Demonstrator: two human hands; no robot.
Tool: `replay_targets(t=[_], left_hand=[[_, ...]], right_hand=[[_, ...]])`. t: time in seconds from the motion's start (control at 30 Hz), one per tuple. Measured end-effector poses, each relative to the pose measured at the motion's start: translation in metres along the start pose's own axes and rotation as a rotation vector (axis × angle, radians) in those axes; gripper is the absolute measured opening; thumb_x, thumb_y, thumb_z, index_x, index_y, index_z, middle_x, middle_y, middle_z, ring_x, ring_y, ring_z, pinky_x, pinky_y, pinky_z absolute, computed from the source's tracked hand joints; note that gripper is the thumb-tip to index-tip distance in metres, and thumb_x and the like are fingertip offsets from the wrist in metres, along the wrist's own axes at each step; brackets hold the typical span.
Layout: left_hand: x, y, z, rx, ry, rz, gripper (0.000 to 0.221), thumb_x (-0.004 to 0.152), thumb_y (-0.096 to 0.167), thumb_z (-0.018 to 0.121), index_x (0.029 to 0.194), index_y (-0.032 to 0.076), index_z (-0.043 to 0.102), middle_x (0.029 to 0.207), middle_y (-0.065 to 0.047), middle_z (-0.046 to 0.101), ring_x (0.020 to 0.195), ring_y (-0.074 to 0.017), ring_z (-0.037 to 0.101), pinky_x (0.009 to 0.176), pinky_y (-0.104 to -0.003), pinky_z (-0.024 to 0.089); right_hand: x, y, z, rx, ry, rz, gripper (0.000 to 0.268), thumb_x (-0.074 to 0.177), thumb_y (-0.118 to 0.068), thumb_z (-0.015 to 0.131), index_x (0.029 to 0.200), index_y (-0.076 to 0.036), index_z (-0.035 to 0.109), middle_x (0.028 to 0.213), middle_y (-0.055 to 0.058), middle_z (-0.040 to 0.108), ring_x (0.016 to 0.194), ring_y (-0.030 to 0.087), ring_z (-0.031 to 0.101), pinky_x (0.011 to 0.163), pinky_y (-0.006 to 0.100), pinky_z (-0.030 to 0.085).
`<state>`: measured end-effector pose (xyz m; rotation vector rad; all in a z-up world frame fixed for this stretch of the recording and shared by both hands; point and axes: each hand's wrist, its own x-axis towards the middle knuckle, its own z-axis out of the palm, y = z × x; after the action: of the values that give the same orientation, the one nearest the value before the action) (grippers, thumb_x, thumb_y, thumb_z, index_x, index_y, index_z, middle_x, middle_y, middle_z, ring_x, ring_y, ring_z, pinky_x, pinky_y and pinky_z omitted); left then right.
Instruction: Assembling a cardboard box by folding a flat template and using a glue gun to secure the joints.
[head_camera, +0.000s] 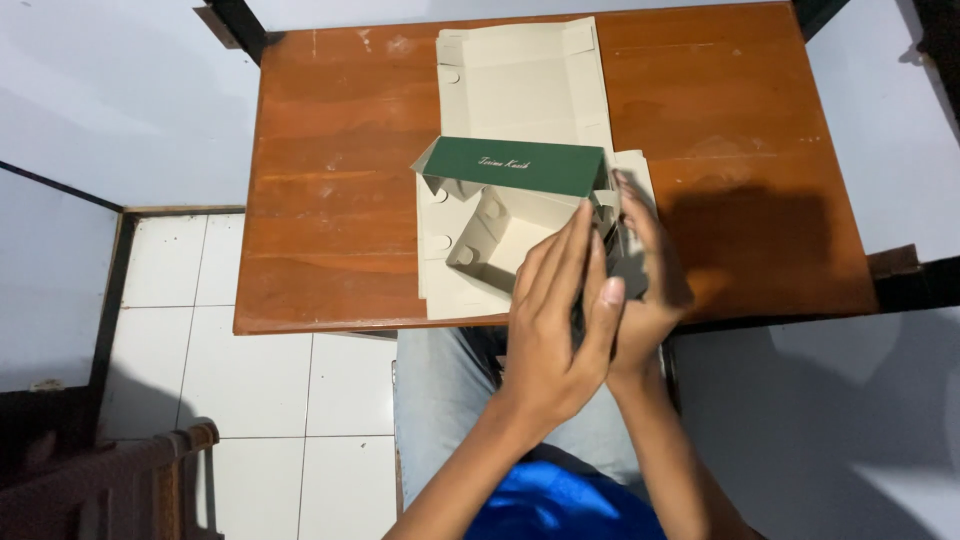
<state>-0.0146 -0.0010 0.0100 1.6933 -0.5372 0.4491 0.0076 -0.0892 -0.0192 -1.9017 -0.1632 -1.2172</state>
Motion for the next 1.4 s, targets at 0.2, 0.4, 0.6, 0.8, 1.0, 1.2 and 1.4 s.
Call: replay_targets(t=[0.2, 0.4, 0.6, 0.8, 1.0, 1.2, 1.4], left_hand=[[0.024, 0.024, -0.035, 0.415, -0.115, 0.161, 0.034, 0.106, 0.013, 0.059, 0.139, 0.003, 0.06, 0.137, -0.008, 0.07, 0.117, -0.0244, 0.076, 0.099, -0.035, 0.059], [0.066, 0.028, -0.07, 0.95, -0.212, 0.273, 0.06, 0.108, 0.04, 0.08, 0.155, 0.027, 0.044, 0.162, -0.002, 0.05, 0.145, -0.0282, 0.054, 0.12, -0.057, 0.046], [0.12, 0.026, -0.093, 0.589, -0.623, 0.246, 0.056, 0.103, 0.006, 0.057, 0.155, 0.018, 0.04, 0.161, -0.01, 0.049, 0.127, -0.0377, 0.067, 0.08, -0.051, 0.056], [0.117, 0.011, -0.086, 0.661, -0.454, 0.258, 0.041, 0.097, 0.004, 0.058, 0.137, 0.011, 0.052, 0.139, -0.008, 0.061, 0.1, -0.039, 0.07, 0.055, -0.05, 0.053], [0.112, 0.006, -0.074, 0.734, -0.412, 0.164, 0.029, 0.101, 0.016, 0.056, 0.13, 0.012, 0.05, 0.129, -0.014, 0.054, 0.071, -0.046, 0.067, 0.046, -0.059, 0.051], [0.111, 0.002, -0.073, 0.822, -0.395, 0.127, 0.016, 0.106, 0.026, 0.053, 0.117, 0.014, 0.052, 0.117, -0.012, 0.055, 0.056, -0.0457, 0.062, 0.036, -0.056, 0.046], [0.11, -0.005, -0.077, 0.747, -0.468, -0.023, 0.024, 0.098, 0.016, 0.053, 0.122, 0.018, 0.05, 0.11, -0.015, 0.053, 0.054, -0.0564, 0.057, 0.043, -0.064, 0.048]], right_hand=[[0.02, 0.003, -0.006, -0.164, -0.111, -0.048, 0.017, 0.108, 0.004, 0.062, 0.125, 0.006, 0.067, 0.12, 0.02, 0.074, 0.108, 0.029, 0.075, 0.096, 0.036, 0.059], [0.037, 0.044, -0.015, -0.263, -0.191, -0.122, 0.022, 0.11, -0.006, 0.068, 0.129, 0.005, 0.067, 0.122, 0.02, 0.074, 0.11, 0.034, 0.073, 0.098, 0.041, 0.056], [0.078, 0.006, -0.021, -0.252, -0.383, -0.145, 0.027, 0.112, -0.012, 0.06, 0.125, 0.007, 0.072, 0.117, 0.024, 0.076, 0.104, 0.039, 0.074, 0.089, 0.044, 0.055], [0.075, -0.006, 0.0, -0.15, -0.409, -0.121, 0.021, 0.107, -0.001, 0.066, 0.124, 0.011, 0.071, 0.12, 0.026, 0.074, 0.108, 0.038, 0.073, 0.094, 0.043, 0.057], [0.053, -0.009, 0.028, 0.018, -0.185, -0.042, 0.017, 0.1, 0.016, 0.066, 0.116, 0.012, 0.072, 0.122, 0.024, 0.071, 0.113, 0.034, 0.073, 0.102, 0.04, 0.058], [0.043, -0.007, 0.034, 0.061, -0.156, 0.115, 0.019, 0.1, 0.008, 0.068, 0.117, 0.002, 0.071, 0.113, 0.014, 0.075, 0.103, 0.026, 0.073, 0.094, 0.035, 0.061], [0.048, -0.002, 0.032, -0.029, -0.208, -0.038, 0.006, 0.102, 0.006, 0.072, 0.107, 0.003, 0.074, 0.105, 0.014, 0.076, 0.096, 0.027, 0.074, 0.088, 0.037, 0.056]])
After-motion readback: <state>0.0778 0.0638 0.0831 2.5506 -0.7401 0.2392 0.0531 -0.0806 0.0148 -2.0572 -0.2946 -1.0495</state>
